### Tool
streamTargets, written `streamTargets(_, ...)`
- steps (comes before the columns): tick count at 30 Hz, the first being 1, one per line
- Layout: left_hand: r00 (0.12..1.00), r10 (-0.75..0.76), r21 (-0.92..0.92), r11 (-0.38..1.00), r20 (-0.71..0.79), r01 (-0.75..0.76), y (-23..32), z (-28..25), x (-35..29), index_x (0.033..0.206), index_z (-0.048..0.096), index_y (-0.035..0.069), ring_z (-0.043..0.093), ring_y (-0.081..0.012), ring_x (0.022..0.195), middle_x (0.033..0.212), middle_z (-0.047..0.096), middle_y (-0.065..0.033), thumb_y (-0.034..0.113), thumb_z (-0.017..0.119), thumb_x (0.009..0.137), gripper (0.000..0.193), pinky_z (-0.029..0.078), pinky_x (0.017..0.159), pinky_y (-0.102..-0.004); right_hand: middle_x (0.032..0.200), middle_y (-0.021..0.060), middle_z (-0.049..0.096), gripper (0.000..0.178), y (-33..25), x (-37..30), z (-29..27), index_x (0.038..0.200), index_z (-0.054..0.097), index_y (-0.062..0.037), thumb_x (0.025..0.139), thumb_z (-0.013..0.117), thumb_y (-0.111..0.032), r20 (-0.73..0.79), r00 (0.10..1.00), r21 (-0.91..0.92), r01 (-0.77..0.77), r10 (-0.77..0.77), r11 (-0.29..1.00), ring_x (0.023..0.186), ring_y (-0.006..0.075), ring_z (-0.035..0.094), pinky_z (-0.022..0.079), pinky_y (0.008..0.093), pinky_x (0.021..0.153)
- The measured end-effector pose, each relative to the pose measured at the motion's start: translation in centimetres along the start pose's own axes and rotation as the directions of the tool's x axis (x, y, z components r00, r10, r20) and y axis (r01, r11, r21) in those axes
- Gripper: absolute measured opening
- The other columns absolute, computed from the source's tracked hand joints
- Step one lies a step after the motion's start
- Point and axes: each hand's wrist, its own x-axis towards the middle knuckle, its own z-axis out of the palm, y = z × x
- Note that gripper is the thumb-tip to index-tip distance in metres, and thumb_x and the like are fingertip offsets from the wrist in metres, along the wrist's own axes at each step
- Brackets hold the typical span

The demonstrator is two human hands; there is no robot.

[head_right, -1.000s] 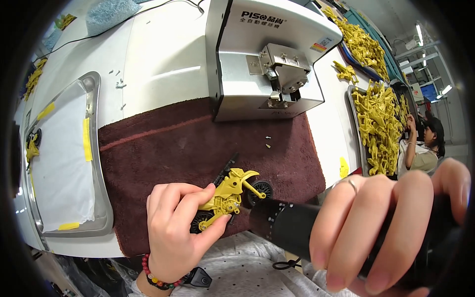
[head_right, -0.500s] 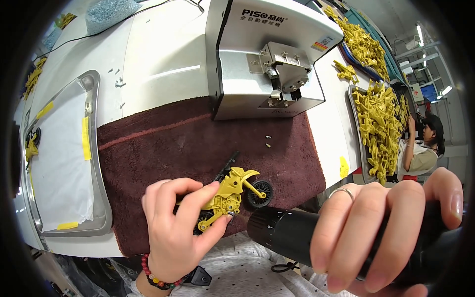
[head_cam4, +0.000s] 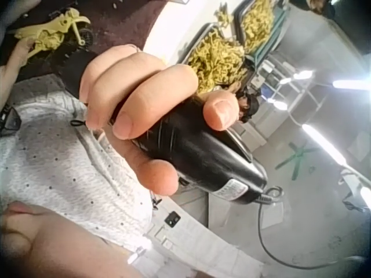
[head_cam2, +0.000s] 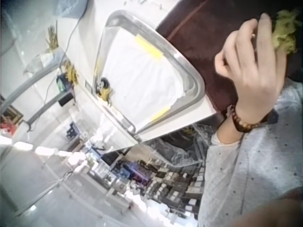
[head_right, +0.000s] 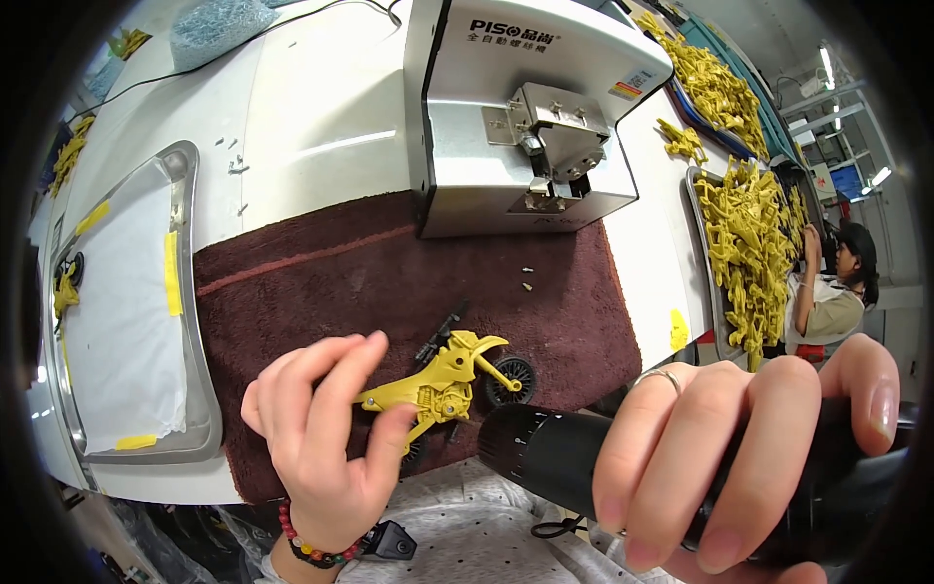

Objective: Assembling and securing parts of a yellow toy motorcycle using an electric screwdriver.

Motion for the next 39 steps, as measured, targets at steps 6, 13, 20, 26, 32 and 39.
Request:
streamTargets(6,0.974,0.066,-0.056,0.997,0.214,-0.056,-0.2,-0.4,-0.1,0.101,0.07,0.01,0.052,-0.0184,0.091,0.098,0.059,0.0021,0.029,0.078,0.069,0.038,0.028,0.083,-0.0417,0.075,0.0051,0.054,0.052,0.6,-0.1,-0.4,0.119,0.03,-0.0046,0.084,0.067,-0.016,0.037,0.999,-0.001,0.002,-0.002,1.0,0.055,0.0164,0.059,0.052,0.0286,0.054)
streamTargets(13,0.971,0.095,-0.067,0.994,0.218,-0.082,-0.1,-0.3,-0.1,0.098,0.071,0.012,0.052,-0.0164,0.089,0.095,0.058,0.0036,0.025,0.079,0.068,0.034,0.028,0.081,-0.0395,0.077,0.0039,0.054,0.052,0.7,-0.4,-0.2,0.12,0.03,-0.0055,0.086,0.068,-0.02,0.034,0.999,-0.058,-0.02,0.022,0.998,0.056,0.0152,0.059,0.052,0.0277,0.054)
streamTargets(20,0.98,0.071,-0.09,0.994,0.188,-0.055,-0.2,-0.2,0.1,0.092,0.072,0.011,0.052,-0.0163,0.083,0.088,0.061,0.0024,0.021,0.083,0.06,0.036,0.028,0.078,-0.0359,0.072,0.0031,0.056,0.047,0.0,-1.1,-0.2,0.107,0.036,-0.0066,0.083,0.074,-0.02,0.112,0.991,-0.146,-0.057,0.074,0.988,0.052,0.0148,0.059,0.052,0.0255,0.05)
streamTargets(26,0.982,0.077,-0.086,0.994,0.172,-0.063,-0.3,0.1,-0.1,0.092,0.071,0.011,0.053,-0.0164,0.082,0.088,0.06,0.002,0.022,0.083,0.06,0.036,0.028,0.078,-0.0362,0.073,0.0035,0.058,0.049,1.4,-1.1,0.2,0.105,0.037,-0.0066,0.08,0.077,-0.019,0.153,0.988,-0.006,0.011,-0.01,1.0,0.053,0.0145,0.06,0.053,0.0248,0.05)
streamTargets(32,0.979,0.154,-0.135,0.981,0.131,-0.137,0.4,0.0,0.1,0.089,0.073,0.017,0.052,-0.0176,0.09,0.093,0.06,0.004,0.02,0.08,0.062,0.028,0.027,0.082,-0.0384,0.071,0.0028,0.054,0.048,-0.5,-0.5,0.6,0.112,0.034,-0.0039,0.082,0.07,-0.013,-0.031,0.999,0.018,0.019,-0.018,1.0,0.053,0.0145,0.057,0.051,0.027,0.054)
streamTargets(39,0.973,0.165,-0.11,0.983,0.161,-0.148,0.2,0.2,0.0,0.085,0.073,0.019,0.053,-0.0168,0.09,0.093,0.059,0.0058,0.018,0.078,0.066,0.019,0.026,0.085,-0.0408,0.071,0.0025,0.052,0.047,-2.2,-0.7,-1.2,0.112,0.034,-0.0037,0.08,0.067,-0.009,0.025,0.997,0.058,0.074,-0.075,0.996,0.053,0.0143,0.056,0.049,0.0262,0.055)
